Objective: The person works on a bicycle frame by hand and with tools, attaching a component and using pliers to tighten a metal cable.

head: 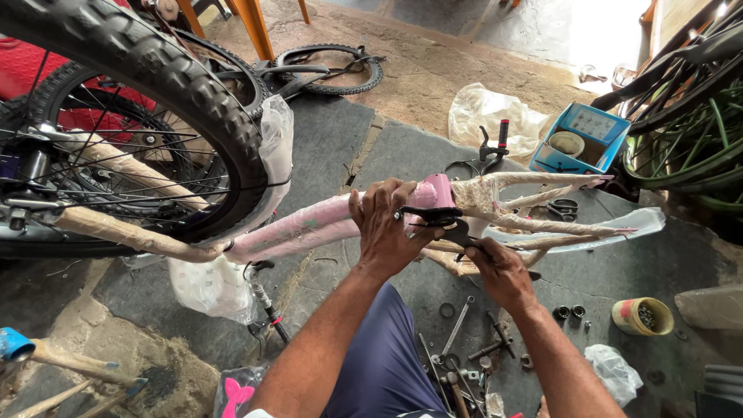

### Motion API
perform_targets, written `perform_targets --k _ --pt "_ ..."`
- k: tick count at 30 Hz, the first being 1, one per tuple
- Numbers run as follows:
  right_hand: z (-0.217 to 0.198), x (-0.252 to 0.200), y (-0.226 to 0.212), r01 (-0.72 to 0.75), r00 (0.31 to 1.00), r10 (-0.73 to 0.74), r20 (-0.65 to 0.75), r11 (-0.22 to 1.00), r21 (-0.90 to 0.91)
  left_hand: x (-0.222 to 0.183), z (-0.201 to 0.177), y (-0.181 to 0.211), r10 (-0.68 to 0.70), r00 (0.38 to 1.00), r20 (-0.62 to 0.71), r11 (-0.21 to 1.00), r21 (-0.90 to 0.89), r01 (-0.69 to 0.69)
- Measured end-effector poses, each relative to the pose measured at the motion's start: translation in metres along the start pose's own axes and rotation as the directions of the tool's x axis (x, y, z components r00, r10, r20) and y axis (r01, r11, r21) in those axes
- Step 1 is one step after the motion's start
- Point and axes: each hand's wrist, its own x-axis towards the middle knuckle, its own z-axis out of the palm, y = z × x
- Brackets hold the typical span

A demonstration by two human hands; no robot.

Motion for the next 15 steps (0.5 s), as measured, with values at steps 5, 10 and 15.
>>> perform_targets --k 5,10,15 --pt "-0.006 0.002 0.002 0.160 0.986 -0.162 -0.027 0.985 -0.064 -0.001 0.004 -0.003 0.008 1.000 -0.008 1.000 0.009 -0.008" --pt "-0.039 0.011 -0.007 0.275 0.961 -0.236 0.140 0.811 -0.516 -0.006 0.000 -0.010 0.035 0.999 0.029 0.999 -0.040 -0.034" --pt "-0.111 0.040 -0.092 0.426 0.897 -0.067 0.437 0.389 -0.817 -0.023 -0.059 -0.016 -0.105 0.980 -0.168 0.883 -0.468 0.014"
